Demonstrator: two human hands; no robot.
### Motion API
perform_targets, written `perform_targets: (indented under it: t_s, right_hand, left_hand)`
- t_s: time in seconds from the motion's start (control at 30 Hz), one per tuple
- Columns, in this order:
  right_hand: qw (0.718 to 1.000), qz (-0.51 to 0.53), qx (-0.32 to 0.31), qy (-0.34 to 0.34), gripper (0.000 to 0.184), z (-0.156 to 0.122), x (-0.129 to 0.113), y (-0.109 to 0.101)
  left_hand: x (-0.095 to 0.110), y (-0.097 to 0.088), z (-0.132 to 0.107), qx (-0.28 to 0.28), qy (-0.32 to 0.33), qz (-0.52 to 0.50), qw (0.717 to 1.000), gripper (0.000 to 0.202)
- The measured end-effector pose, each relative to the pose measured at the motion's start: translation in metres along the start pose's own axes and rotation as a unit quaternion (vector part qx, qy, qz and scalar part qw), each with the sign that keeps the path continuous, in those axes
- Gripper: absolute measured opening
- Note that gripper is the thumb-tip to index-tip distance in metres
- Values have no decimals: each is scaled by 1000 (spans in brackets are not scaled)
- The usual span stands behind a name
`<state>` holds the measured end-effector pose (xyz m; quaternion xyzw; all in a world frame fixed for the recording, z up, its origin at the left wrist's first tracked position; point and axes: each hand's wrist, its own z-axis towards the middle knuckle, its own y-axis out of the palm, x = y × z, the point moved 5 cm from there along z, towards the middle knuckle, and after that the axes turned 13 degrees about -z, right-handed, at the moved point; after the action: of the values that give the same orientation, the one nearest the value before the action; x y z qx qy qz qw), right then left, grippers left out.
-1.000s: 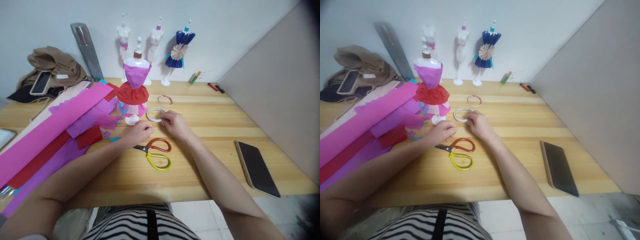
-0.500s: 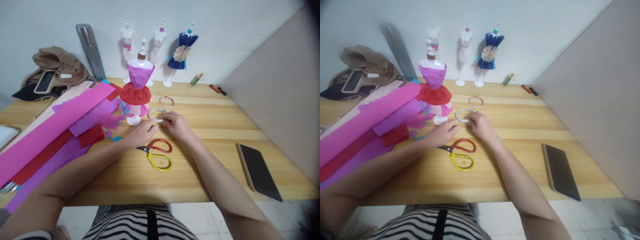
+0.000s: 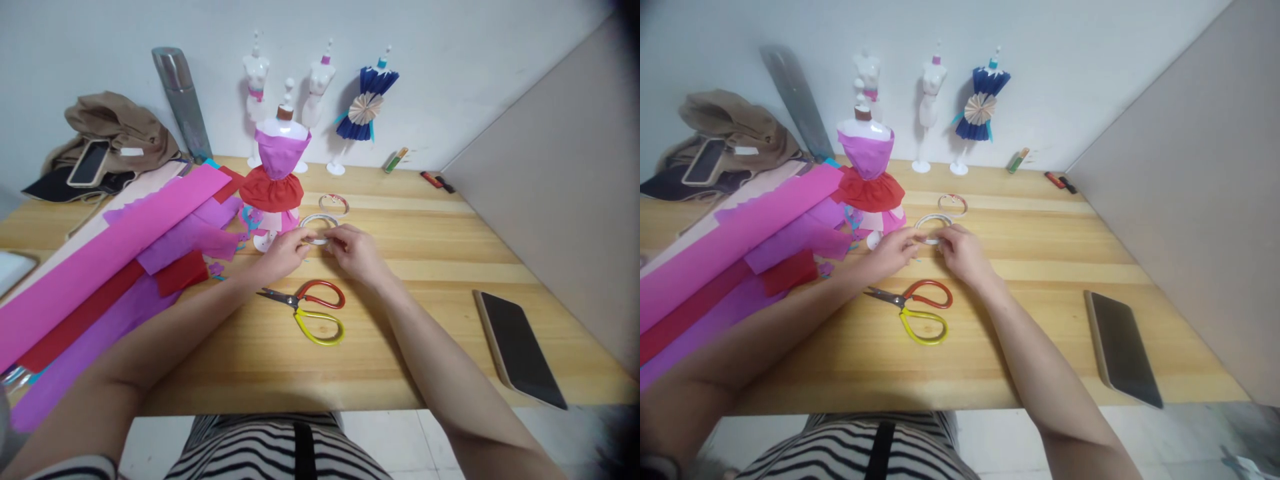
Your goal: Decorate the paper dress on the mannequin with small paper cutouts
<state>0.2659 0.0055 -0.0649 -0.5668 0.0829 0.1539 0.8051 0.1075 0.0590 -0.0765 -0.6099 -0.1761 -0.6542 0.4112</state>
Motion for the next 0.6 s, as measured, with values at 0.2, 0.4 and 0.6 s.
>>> perform_targets:
  t_s: [0.2, 0.4, 0.6]
  right_hand:
    - [1000, 8, 18, -7, 31, 0, 4, 5]
    - [999, 8, 37, -7, 32, -1, 6, 7]
    - [997, -13, 71, 37, 44, -5, 9, 11]
  left_hand:
    - [1, 10, 8, 4, 100, 105, 989, 37]
    - [-5, 24, 26, -34, 59, 171, 983, 24]
    - [0, 32, 25, -10, 53, 134, 989, 21]
